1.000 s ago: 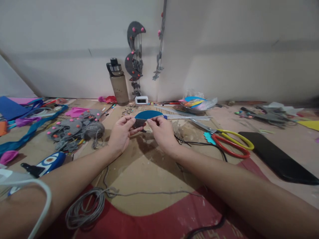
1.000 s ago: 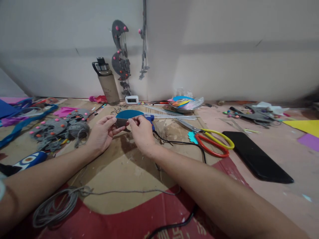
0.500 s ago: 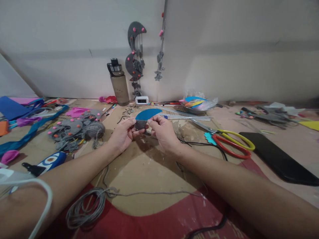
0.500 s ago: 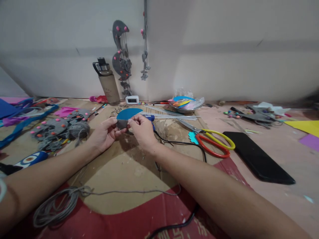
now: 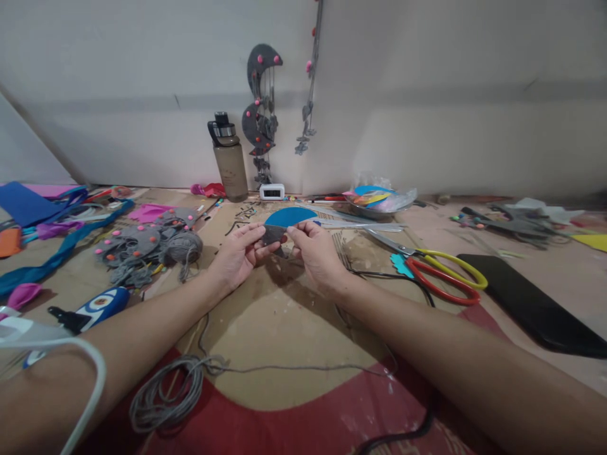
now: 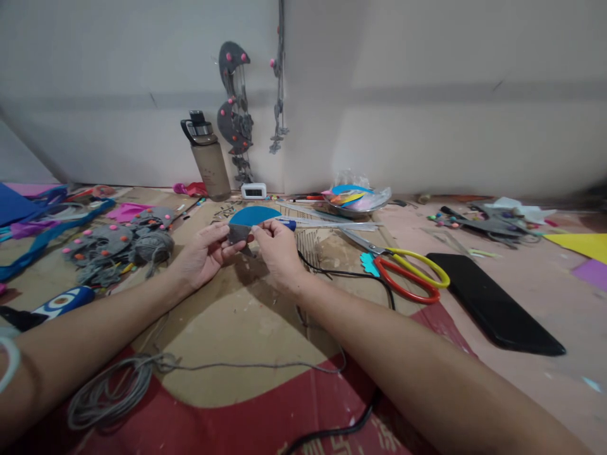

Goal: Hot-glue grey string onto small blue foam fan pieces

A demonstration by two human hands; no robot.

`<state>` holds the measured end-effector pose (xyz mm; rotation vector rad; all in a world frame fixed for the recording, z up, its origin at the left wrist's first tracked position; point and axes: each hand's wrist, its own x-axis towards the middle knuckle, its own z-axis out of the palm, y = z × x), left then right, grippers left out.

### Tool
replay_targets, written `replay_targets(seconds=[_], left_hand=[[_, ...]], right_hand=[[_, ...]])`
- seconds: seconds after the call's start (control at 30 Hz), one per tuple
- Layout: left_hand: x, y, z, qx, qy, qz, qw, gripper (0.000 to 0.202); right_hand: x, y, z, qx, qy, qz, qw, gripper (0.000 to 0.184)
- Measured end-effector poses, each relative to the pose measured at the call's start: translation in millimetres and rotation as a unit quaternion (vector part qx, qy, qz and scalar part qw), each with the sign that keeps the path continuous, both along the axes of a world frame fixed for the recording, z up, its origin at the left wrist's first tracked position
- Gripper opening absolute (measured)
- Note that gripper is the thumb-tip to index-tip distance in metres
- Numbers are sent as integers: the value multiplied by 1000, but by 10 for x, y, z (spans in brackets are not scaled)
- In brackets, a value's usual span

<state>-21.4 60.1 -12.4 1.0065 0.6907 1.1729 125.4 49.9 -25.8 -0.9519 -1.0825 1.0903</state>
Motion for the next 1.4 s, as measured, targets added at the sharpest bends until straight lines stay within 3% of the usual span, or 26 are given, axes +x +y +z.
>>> replay_targets(seconds=[0.17,0.4,0.93,1.2,1.4], left_hand=[[10,-6,-1,-3,10,21,1000,14],[-5,-3,-19,-10,4,45,999,15],[-25,7,-30,3,-23,-3,1000,10],[-4,-4,7,-11,0,34,999,10],[-10,27,-19,-35,-10,28,999,10]], right_hand=[[-14,-20,-6,12,-66,-33,997,20],[-32,-42,-19,29,-92,-30,995,18],[-9,-1,-52,20,-34,-26,999,19],[-24,-24,-35,11,-49,-12,999,19],[-51,-45,13,7,-50,-5,999,19]])
